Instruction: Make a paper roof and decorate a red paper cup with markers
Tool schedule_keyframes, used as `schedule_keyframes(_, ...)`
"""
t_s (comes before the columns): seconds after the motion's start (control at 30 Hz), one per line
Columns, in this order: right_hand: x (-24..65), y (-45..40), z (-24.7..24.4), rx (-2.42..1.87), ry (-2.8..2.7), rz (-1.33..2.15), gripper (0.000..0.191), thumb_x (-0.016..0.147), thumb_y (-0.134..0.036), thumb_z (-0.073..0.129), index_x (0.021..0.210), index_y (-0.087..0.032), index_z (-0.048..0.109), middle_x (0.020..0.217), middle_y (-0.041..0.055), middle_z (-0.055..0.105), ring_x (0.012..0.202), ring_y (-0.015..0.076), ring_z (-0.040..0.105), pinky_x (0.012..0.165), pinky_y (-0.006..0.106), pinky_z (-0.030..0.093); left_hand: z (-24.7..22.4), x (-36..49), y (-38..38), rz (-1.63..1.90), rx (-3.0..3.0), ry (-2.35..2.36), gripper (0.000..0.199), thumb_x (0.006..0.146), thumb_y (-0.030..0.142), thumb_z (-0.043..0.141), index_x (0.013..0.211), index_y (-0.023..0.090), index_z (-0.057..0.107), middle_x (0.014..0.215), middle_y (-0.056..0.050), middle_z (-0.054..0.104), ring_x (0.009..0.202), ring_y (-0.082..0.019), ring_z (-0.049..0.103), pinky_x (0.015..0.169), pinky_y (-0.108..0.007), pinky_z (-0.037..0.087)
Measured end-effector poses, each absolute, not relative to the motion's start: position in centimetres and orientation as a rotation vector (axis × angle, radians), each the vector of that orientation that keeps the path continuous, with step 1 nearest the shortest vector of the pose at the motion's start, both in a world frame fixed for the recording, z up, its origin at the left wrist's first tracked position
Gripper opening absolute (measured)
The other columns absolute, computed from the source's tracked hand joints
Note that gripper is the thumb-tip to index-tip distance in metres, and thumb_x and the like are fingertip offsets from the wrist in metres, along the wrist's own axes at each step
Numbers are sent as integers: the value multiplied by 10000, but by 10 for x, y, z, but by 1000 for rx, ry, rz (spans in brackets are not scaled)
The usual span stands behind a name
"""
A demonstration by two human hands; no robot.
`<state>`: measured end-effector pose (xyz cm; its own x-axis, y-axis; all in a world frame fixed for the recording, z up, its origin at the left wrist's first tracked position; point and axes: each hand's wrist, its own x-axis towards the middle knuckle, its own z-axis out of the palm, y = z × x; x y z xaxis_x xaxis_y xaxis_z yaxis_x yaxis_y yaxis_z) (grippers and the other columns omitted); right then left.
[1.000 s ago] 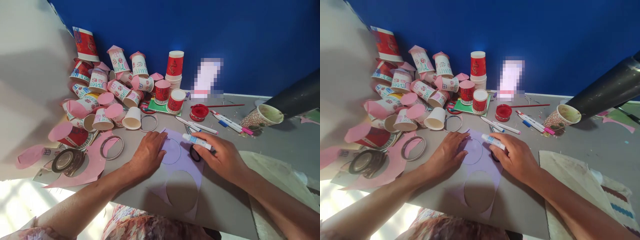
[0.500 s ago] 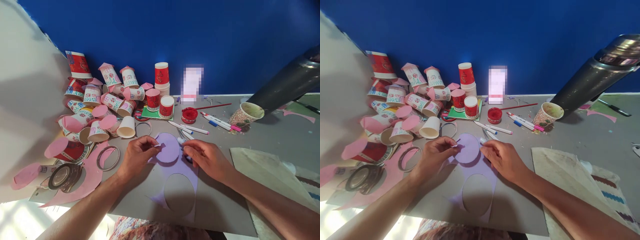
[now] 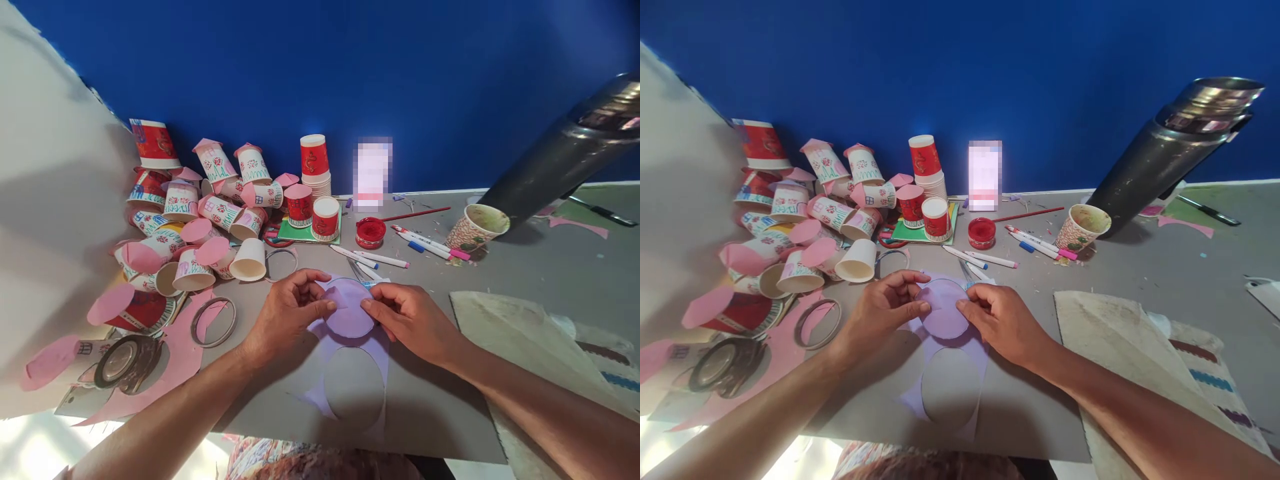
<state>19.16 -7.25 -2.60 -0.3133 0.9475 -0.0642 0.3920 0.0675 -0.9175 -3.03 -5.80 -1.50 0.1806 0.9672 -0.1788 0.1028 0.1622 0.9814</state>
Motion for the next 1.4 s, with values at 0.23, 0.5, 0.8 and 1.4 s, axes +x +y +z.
schedule_keyframes(0.23, 197, -70, -29, -1296, -1799, 1169, 378, 969, -477, 517, 693, -219, 536, 540, -58, 483, 480, 112, 433, 464, 247, 336, -19, -28, -48, 763, 1060, 1070, 411, 676, 324, 901, 1019, 160, 743, 826, -18, 721, 717, -126, 633, 689, -256, 488)
schedule_keyframes(0.5, 195, -66, -31, -1393, -1742, 1220, 344, 831, -483, 669, 674, -202, 546, 588, -63, 435, 545, 103, 366, 483, 246, 267, -29, -24, -52, 847, 1171, 1145, 389, 694, 287, 860, 1005, 165, 662, 673, 51, 607, 602, -98, 554, 578, -224, 441)
schedule_keyframes(0.8, 192, -69, -34, -1421, -1810, 1173, 296, 900, -449, 579, 757, -193, 620, 600, -44, 497, 552, 113, 399, 505, 256, 296, -28, -27, -58, 802, 1389, 1232, 502, 709, 240, 851, 1175, 170, 679, 708, 59, 580, 641, -94, 523, 611, -226, 417)
schedule_keyframes(1.4, 194, -68, -34, -1429, -1917, 1197, 317, 887, -446, 539, 674, -212, 553, 595, -39, 480, 549, 120, 390, 526, 267, 283, -37, -30, -55, 649, 1337, 1210, 261, 708, 352, 838, 805, 147, 709, 670, 28, 573, 620, -97, 486, 570, -236, 345)
